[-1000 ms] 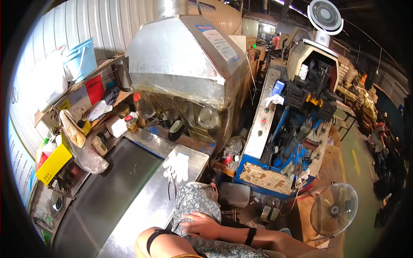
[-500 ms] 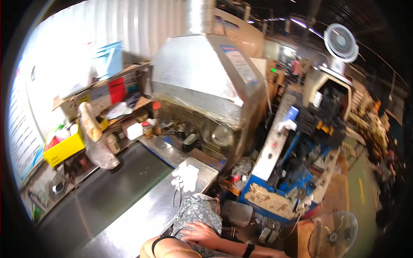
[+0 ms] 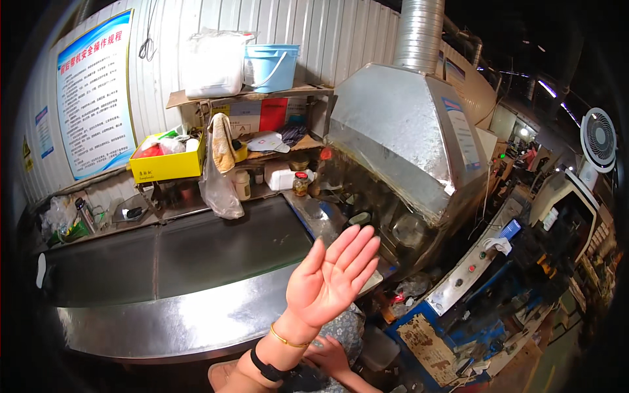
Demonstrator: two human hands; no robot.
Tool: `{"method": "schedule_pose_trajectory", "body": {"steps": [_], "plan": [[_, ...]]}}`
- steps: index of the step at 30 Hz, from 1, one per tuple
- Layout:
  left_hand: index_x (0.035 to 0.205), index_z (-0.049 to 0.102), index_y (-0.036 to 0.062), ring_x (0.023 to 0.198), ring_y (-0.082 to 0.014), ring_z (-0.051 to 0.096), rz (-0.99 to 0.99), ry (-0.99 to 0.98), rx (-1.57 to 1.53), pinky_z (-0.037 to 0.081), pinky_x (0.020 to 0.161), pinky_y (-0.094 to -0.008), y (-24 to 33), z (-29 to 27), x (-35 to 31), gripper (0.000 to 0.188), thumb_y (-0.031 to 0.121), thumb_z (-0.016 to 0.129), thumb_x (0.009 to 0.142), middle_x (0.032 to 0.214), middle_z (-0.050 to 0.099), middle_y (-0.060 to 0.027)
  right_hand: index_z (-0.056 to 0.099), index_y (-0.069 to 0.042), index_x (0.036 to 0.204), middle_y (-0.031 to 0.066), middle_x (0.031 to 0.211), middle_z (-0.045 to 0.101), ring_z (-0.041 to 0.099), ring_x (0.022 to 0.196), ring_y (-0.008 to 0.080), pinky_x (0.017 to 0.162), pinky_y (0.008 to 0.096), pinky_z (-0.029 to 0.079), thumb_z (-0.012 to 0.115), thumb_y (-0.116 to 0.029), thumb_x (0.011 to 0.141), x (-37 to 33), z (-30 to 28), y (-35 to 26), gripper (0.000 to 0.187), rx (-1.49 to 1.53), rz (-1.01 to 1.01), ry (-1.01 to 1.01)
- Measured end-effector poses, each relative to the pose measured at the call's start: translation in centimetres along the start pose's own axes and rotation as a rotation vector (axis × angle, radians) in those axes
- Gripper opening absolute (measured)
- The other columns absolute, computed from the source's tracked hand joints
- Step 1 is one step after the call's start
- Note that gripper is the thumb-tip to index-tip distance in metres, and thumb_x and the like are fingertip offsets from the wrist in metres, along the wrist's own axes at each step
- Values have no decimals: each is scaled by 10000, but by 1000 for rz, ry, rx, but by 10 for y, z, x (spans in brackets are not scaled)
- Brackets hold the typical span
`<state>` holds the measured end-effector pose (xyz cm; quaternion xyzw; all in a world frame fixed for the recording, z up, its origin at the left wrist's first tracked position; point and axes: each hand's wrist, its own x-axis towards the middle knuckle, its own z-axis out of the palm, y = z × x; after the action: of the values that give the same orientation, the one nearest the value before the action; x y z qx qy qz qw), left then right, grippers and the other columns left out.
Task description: Operating machinery to assemble and process shoe components on a production line.
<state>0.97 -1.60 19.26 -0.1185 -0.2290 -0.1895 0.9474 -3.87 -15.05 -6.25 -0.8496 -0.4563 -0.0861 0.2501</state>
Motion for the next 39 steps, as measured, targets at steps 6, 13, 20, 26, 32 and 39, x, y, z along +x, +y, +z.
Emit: {"method": "schedule_pose_trajectory", "body": {"steps": [6, 13, 20, 26, 32, 39], "plan": [[967, 683, 96, 700, -245, 654, -124, -156, 2055, 528, 644, -358, -3, -76, -87, 215, 262, 548, 983, 816, 662, -99, 667, -255, 1156, -76, 1299, 605, 516, 1258, 208, 1067, 438, 336, 541, -411, 924, -16, 11, 8, 306, 424, 156, 42], [1240, 610, 89, 1335, -350, 424, -266, -732, 2449, 282, 1129, -506, -6, -116, -178, 326, 237, 534, 960, 1347, 548, -156, 562, -431, 1303, -152, 1444, 469, 440, 1305, 140, 1078, 424, 298, 469, -480, 942, -16, -6, -5, 375, -629, -87, -298], [1073, 694, 57, 1227, -331, 540, -63, -363, 2407, 372, 1080, -462, -20, -134, -170, 223, 195, 599, 926, 1245, 627, -139, 543, -455, 1318, -164, 1446, 465, 407, 1331, 147, 1099, 431, 261, 420, -530, 940, -24, 15, 16, 404, -631, -77, -217], [1074, 692, 55, 1230, -332, 537, -69, -412, 2383, 369, 1082, -461, -14, -134, -178, 221, 186, 610, 915, 1256, 619, -148, 545, -462, 1315, -169, 1442, 469, 387, 1345, 149, 1109, 434, 242, 402, -552, 936, -22, 18, 17, 414, -610, -92, -172], [1088, 688, 53, 1247, -330, 522, -70, -412, 2385, 361, 1083, -467, -17, -134, -177, 224, 176, 611, 917, 1266, 611, -155, 556, -463, 1303, -170, 1435, 478, 371, 1355, 150, 1115, 434, 230, 397, -564, 930, -24, 20, 23, 418, -557, -104, -104], [1096, 683, 51, 1224, -327, 540, -95, -408, 2383, 369, 1075, -468, -16, -137, -173, 227, 166, 610, 915, 1257, 616, -155, 591, -459, 1267, -173, 1410, 506, 361, 1361, 145, 1117, 424, 232, 421, -564, 917, -18, 9, 15, 403, -547, -127, -70]]}}
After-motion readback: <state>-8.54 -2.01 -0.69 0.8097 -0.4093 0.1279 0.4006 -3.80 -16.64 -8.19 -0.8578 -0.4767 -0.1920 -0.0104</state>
